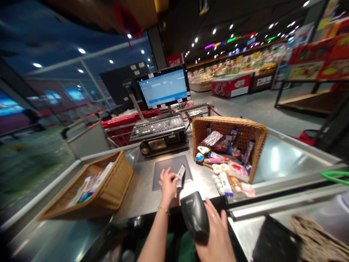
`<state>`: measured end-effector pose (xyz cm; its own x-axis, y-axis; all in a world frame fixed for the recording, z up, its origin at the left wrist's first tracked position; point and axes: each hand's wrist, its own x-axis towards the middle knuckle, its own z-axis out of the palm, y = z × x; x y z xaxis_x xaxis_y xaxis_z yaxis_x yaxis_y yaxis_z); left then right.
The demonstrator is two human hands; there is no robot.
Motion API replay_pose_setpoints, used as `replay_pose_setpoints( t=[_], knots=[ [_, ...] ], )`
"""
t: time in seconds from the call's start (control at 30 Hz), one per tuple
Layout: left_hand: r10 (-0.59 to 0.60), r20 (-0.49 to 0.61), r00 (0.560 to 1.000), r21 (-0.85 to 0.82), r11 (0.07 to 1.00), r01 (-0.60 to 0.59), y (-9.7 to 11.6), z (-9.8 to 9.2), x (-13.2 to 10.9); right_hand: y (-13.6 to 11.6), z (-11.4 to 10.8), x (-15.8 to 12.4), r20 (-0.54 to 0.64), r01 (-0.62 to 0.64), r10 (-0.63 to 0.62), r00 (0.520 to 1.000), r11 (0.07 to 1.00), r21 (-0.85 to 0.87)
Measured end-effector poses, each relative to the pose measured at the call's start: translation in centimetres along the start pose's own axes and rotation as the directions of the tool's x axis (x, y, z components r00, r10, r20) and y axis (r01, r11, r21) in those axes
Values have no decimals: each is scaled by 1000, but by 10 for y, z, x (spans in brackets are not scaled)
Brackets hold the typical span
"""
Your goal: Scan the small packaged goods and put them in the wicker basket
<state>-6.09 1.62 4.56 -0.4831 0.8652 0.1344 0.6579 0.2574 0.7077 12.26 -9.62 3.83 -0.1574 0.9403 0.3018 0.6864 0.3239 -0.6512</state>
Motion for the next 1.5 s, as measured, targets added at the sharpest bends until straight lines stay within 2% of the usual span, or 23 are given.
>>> replay_pose_setpoints(
  t=[0.07,0.2,0.33,0.47,0.7,0.9,1.5],
  knots=[
    [27,-10,1000,-26,999,-27,-5,-10,0,-3,-1,1,63,19,-20,998,1000,18],
    [106,-3,994,-66,992,-106,-20,-33,2,-15,2,0,-64,29,-28,998,999,17],
    [173,-2,985,-168,971,-171,-38,-55,7,-23,11,-1,-71,93,-92,993,996,8],
    [216,-7,976,-232,949,-212,-51,-66,10,-28,20,0,-61,131,-130,990,991,15],
    [275,-53,960,-346,897,-276,-59,-70,9,-37,26,1,-46,178,-178,983,984,4],
    [312,-88,946,-468,825,-316,-66,-70,6,-37,30,-1,-47,172,-171,984,985,16],
    [313,-144,939,-467,815,-343,-70,-80,3,-51,30,-1,-6,200,-200,980,979,30]
  ],
)
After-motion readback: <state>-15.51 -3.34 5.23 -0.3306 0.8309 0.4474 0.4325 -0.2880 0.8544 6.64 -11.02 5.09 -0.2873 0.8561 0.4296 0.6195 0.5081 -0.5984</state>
